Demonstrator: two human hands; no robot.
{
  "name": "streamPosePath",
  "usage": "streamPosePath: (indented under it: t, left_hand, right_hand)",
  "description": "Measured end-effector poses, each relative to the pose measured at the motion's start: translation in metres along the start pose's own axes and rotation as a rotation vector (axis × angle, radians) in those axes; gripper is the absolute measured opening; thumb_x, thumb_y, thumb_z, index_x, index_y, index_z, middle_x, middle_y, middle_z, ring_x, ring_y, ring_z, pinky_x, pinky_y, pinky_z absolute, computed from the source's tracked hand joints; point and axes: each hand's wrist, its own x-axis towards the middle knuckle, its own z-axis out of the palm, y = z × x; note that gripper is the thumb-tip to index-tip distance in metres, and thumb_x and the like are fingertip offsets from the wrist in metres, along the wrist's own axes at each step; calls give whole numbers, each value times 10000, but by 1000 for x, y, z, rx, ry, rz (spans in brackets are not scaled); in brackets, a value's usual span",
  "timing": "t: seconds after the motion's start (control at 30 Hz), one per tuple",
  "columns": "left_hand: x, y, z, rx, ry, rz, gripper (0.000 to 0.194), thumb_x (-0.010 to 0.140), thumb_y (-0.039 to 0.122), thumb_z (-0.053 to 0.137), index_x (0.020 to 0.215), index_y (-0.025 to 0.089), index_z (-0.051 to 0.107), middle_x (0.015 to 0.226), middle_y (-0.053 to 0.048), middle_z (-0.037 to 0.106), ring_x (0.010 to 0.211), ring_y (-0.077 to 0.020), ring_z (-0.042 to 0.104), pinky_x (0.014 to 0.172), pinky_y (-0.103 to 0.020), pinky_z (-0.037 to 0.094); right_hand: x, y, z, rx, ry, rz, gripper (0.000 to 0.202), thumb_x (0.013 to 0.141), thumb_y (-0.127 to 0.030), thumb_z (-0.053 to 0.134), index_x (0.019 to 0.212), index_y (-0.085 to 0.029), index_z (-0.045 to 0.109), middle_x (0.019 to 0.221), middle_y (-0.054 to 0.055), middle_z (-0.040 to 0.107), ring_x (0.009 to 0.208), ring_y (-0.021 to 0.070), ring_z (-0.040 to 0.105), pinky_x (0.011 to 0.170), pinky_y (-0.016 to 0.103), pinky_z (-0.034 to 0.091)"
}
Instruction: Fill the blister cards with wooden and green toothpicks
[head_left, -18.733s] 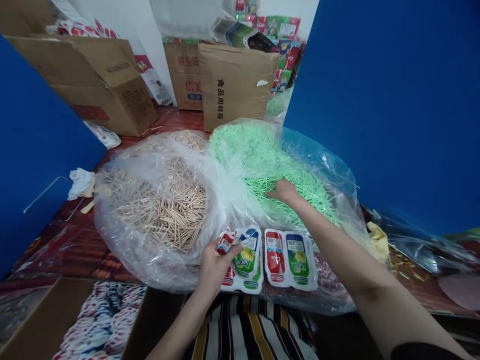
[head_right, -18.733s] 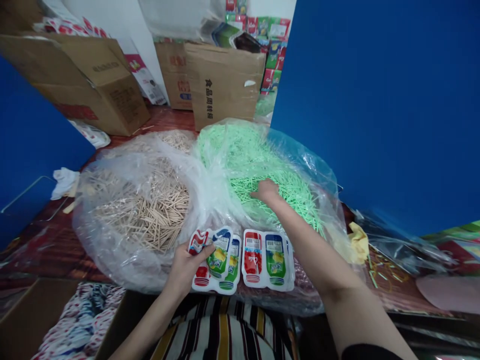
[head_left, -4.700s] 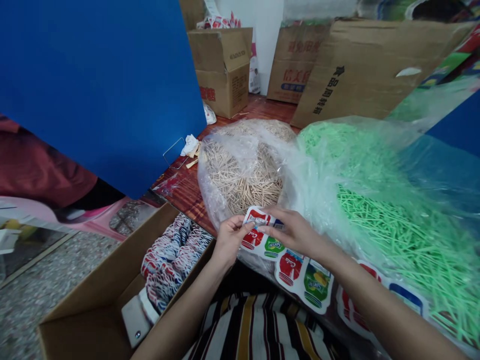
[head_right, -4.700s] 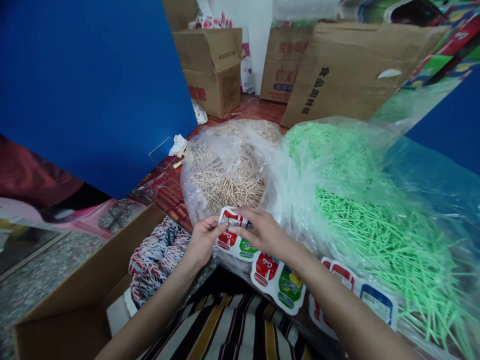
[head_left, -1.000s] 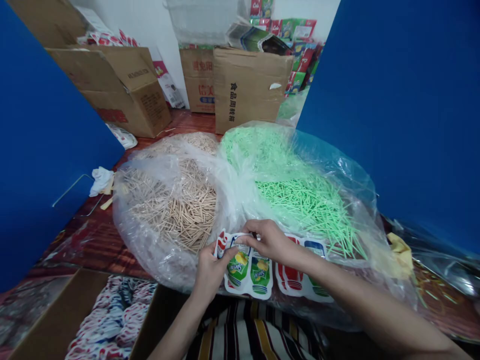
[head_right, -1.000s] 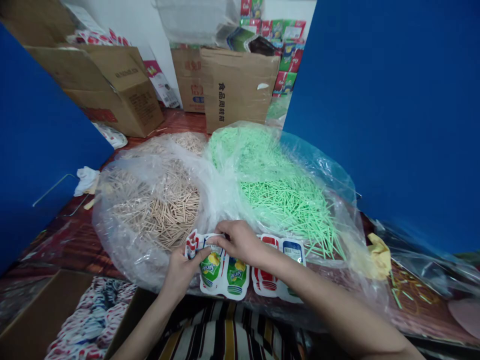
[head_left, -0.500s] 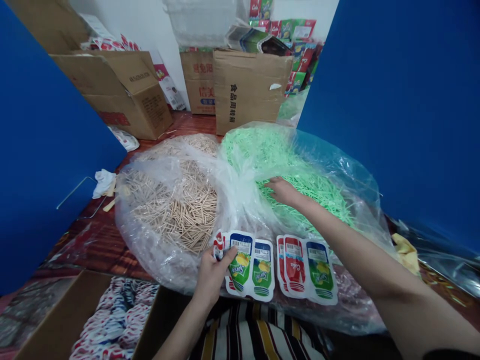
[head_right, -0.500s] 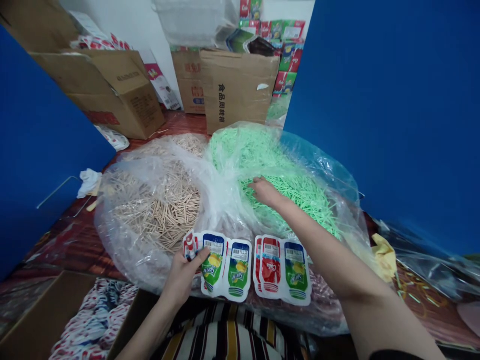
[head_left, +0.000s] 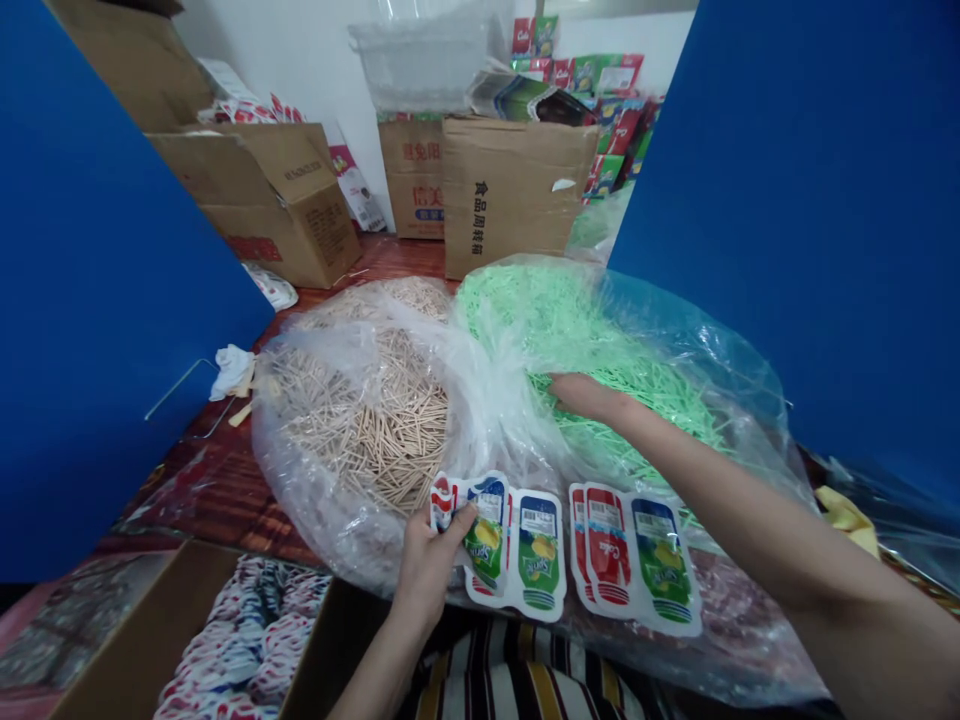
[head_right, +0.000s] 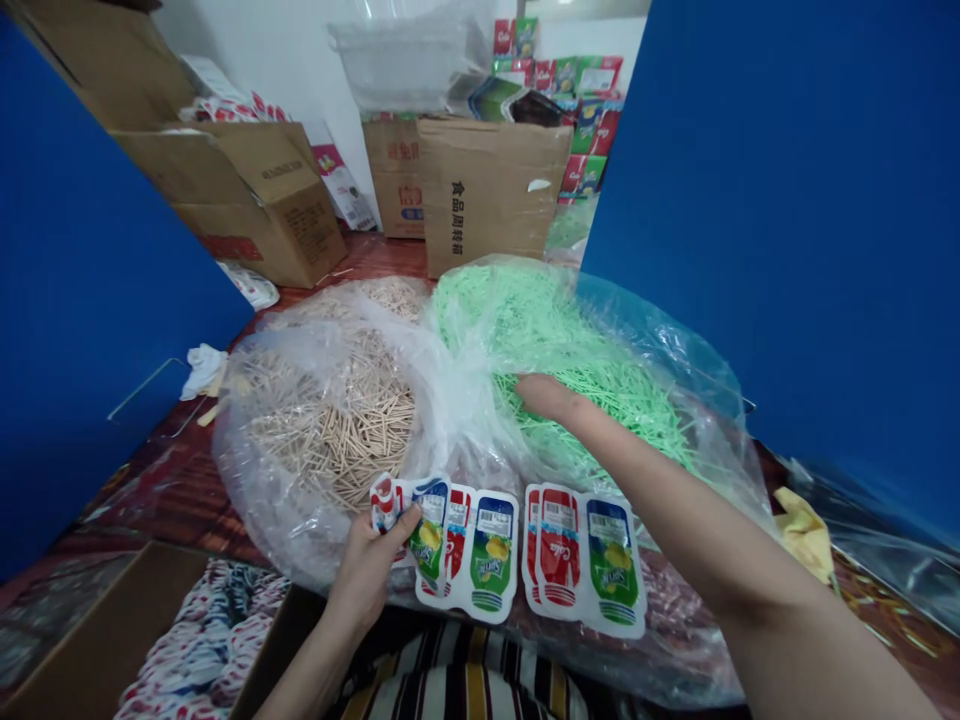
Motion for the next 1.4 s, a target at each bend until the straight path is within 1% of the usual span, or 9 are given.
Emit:
streamPosePath:
  t: [0.13, 0.27, 0.4, 0.57, 0.73, 0.9, 1.07, 1.27, 1.4]
  left_hand:
    - [2, -1, -5, 46, -11, 17, 282, 589, 353, 787, 737, 135, 685, 704, -39, 722, 633, -169, 656, 580, -238, 503]
    - [0, -2, -5, 62, -4, 30, 261, 600, 342, 784, 720, 135, 681, 673, -33, 712, 606, -163, 644, 551, -228, 486]
    - [-1, -5, -4, 19, -50, 34, 282, 624, 338, 772, 794, 127, 694, 734, -56, 727, 726, -203, 671, 651, -275, 520]
    - [-2, -5, -7, -5, -43, 32, 319, 610, 341, 781, 810, 110, 691, 752, -70, 729, 719, -216, 676, 705, -320, 531]
    - [0, -6, -10, -48, -18, 35, 342, 601, 351, 785, 817, 103, 693, 794, -81, 734, 724, -217, 677, 697, -318, 535]
    - [-1, -6, -7, -56, -26, 44, 367, 600, 349, 785, 857, 104, 695, 809, -87, 737, 789, -243, 685, 737, -347, 540]
    - [-5, -7, -8, -18, 0, 44, 359, 586, 355, 792, 833, 112, 698, 819, -78, 742, 763, -230, 689, 711, -325, 546]
    - [-1, -7, -11, -23, 18, 68, 368, 572, 348, 800, 831, 107, 697, 828, -82, 743, 751, -226, 690, 680, -301, 548]
    - [-2, -5, -6, -36, 5, 63, 396, 567, 350, 800, 856, 102, 694, 859, -94, 741, 772, -232, 688, 680, -308, 546]
  right_hand:
    - [-9, 4, -3, -30, -45, 48, 154, 716, -187, 633, 837, -124, 705, 858, 134, 672, 829, 248, 641, 696, 292, 458]
    - [-9, -7, -5, -51, -19, 21, 291, 666, -151, 672, 955, -126, 691, 1078, 179, 622, 1014, 309, 580, 805, 347, 436]
    - [-5, -13, -3, -16, -15, -36, 249, 733, -27, 532, 921, -80, 687, 1053, 192, 639, 978, 254, 605, 810, 294, 412]
    - [-9, 9, 0, 72, -3, -35, 160, 744, -142, 581, 860, -107, 686, 915, 141, 687, 854, 221, 629, 690, 246, 393]
    - [-24, 31, -2, 197, 88, 54, 118, 725, -220, 558, 728, -136, 641, 669, 48, 635, 614, 158, 549, 550, 239, 310]
    - [-29, 22, 11, 365, 160, 79, 92, 660, -229, 570, 597, -165, 555, 535, -37, 501, 526, 101, 400, 515, 231, 246]
    - [-27, 16, 24, 532, 259, 132, 301, 690, -361, 587, 499, -177, 444, 456, -56, 364, 499, 94, 330, 507, 234, 225]
    - [-43, 20, 20, 706, 458, 249, 334, 752, -503, 533, 721, -172, 563, 523, -30, 471, 530, 124, 416, 532, 239, 279]
    - [-49, 13, 31, 815, 463, 238, 338, 642, -491, 653, 588, -179, 532, 484, -34, 474, 522, 123, 427, 530, 236, 291]
